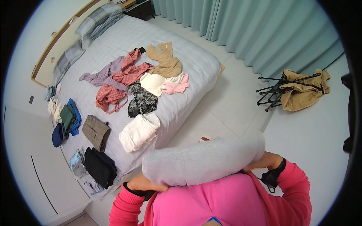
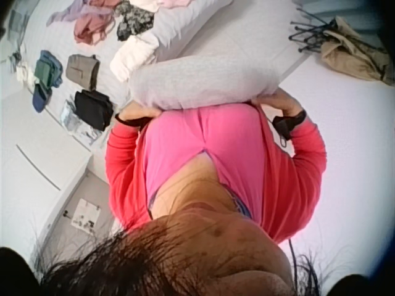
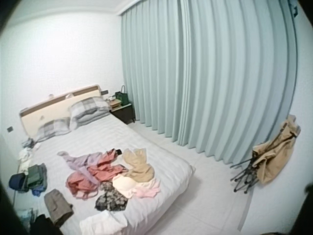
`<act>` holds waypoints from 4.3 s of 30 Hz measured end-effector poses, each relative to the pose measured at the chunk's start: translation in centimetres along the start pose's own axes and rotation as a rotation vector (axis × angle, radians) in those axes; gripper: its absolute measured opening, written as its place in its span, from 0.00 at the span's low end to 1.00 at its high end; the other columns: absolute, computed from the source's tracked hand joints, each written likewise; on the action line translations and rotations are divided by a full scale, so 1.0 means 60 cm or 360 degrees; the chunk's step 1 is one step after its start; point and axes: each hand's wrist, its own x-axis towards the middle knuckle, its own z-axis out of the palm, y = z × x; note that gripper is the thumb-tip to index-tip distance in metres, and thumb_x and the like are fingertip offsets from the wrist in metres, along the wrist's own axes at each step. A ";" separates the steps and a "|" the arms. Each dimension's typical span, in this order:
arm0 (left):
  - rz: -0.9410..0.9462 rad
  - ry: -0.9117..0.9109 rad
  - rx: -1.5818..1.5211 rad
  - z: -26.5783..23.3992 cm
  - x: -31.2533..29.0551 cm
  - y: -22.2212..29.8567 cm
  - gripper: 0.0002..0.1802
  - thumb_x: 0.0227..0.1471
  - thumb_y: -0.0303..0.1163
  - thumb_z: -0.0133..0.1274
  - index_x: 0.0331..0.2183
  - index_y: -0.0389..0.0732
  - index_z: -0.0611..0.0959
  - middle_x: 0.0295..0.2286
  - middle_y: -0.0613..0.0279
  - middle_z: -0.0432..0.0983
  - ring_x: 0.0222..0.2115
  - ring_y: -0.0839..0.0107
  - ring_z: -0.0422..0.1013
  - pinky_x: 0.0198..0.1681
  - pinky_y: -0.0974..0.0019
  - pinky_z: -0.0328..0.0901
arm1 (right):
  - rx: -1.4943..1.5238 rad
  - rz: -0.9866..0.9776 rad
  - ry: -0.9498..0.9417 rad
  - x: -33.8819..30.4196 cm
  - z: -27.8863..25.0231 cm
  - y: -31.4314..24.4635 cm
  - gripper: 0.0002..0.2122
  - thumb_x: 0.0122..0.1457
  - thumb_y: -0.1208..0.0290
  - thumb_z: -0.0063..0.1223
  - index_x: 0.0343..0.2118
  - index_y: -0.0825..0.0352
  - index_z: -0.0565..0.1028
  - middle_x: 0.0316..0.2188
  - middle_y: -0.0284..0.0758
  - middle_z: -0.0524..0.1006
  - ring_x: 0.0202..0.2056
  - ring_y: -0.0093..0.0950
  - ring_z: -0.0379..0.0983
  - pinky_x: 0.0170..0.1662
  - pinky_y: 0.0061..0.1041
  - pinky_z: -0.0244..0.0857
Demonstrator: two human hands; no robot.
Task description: The person folds several garments on a bed, including a plaid jacket, a black top, a gray hoodie, and a white cloth. Each item is smoothed, folded, and placed into a neat stack on the bed.
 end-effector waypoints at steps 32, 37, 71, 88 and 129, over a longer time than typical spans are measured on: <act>-0.0038 0.0318 -0.0231 0.058 0.106 0.027 0.28 0.48 0.33 0.59 0.49 0.32 0.71 0.43 0.60 0.73 0.43 0.73 0.68 0.49 0.68 0.62 | -0.1007 -0.0449 -0.0655 0.169 -0.020 -0.104 0.42 0.45 0.61 0.60 0.61 0.70 0.51 0.58 0.50 0.60 0.58 0.40 0.59 0.58 0.31 0.53; 0.0052 0.0848 -0.0328 0.013 0.173 0.043 0.29 0.49 0.37 0.59 0.49 0.33 0.70 0.43 0.59 0.72 0.43 0.73 0.67 0.49 0.68 0.61 | -0.0996 -0.0367 -0.0357 0.222 -0.041 -0.089 0.38 0.45 0.60 0.63 0.58 0.70 0.59 0.49 0.41 0.71 0.50 0.34 0.68 0.54 0.28 0.60; 0.0667 0.1264 -0.1365 -0.102 -0.014 -0.172 0.25 0.52 0.30 0.51 0.52 0.35 0.68 0.44 0.59 0.72 0.42 0.71 0.71 0.45 0.68 0.67 | -0.1630 -0.1011 -0.0068 0.528 0.262 -0.151 0.37 0.54 0.56 0.54 0.62 0.68 0.50 0.60 0.61 0.45 0.62 0.54 0.42 0.62 0.40 0.43; 0.0333 0.2009 -0.0947 -0.372 -0.227 -0.225 0.28 0.43 0.26 0.59 0.48 0.33 0.71 0.41 0.58 0.74 0.40 0.70 0.71 0.43 0.67 0.67 | -0.1451 -0.0981 -0.0355 0.693 0.459 -0.171 0.29 0.55 0.61 0.52 0.58 0.68 0.59 0.58 0.55 0.54 0.59 0.49 0.53 0.60 0.38 0.49; -0.0295 0.2231 0.1311 -0.731 -0.130 -0.379 0.39 0.40 0.37 0.60 0.55 0.43 0.66 0.56 0.42 0.54 0.59 0.45 0.48 0.59 0.42 0.44 | -0.0973 0.0003 0.0250 0.704 0.151 -0.094 0.16 0.59 0.70 0.51 0.49 0.69 0.70 0.30 0.27 0.72 0.32 0.16 0.67 0.40 0.17 0.64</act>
